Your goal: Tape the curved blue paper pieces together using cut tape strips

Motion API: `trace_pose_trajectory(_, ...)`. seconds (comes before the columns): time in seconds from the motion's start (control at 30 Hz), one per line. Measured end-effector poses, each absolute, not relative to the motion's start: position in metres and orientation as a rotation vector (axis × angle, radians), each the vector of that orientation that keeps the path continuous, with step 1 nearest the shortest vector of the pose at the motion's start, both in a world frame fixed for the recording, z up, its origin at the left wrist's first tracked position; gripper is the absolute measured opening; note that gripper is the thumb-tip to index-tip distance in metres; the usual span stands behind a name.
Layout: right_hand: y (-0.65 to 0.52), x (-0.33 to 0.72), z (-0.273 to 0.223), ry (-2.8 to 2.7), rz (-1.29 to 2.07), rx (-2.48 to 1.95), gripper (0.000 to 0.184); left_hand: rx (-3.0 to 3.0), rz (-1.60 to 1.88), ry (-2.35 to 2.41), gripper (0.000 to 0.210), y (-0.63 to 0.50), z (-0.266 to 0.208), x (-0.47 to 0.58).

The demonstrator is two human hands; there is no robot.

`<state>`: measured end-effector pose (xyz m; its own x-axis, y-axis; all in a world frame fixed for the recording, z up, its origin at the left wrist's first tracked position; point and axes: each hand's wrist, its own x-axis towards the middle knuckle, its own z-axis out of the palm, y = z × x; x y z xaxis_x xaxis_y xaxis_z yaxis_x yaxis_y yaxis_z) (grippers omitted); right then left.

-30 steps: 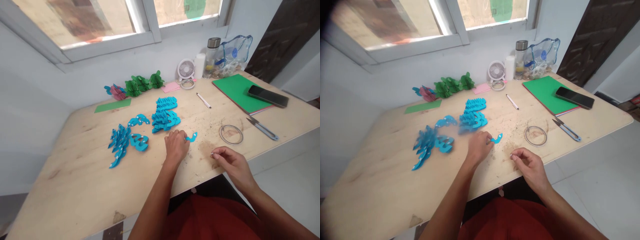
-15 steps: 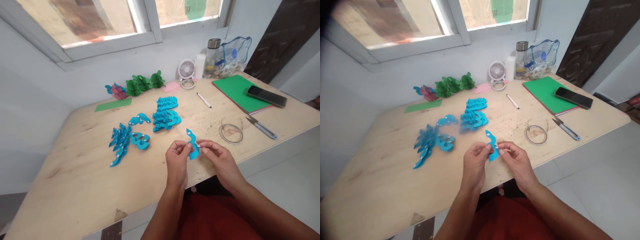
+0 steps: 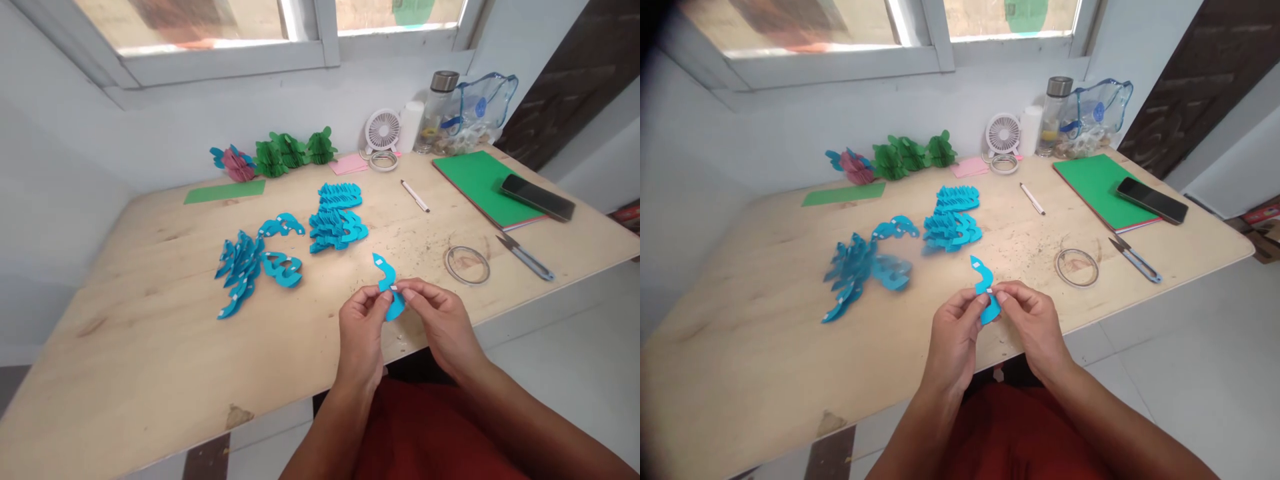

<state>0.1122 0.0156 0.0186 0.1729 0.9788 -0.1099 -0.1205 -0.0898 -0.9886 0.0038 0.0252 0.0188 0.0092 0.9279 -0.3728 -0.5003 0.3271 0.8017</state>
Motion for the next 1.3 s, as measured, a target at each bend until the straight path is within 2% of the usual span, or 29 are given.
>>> trace_pose_trajectory(0.4, 0.0164, 0.1124, 0.0192, -1.013, 1.12, -1.35, 0.008, 0.657, 1.238, 1.098, 0.006, 0.0247, 0.0183, 0.0036)
trace_pose_trajectory(0.9, 0.012, 0.1109, 0.0188, -1.354, 0.673, -1.35, 0.009, 0.682, 1.297, 1.078, 0.005, 0.0188, 0.0132, 0.0054)
trace_pose_trajectory(1.3, 0.0099, 0.1092, 0.0206, -1.425, 0.533, -1.347, 0.011, 0.645, 1.332, 1.071, 0.003, 0.0175, 0.0149, 0.0068)
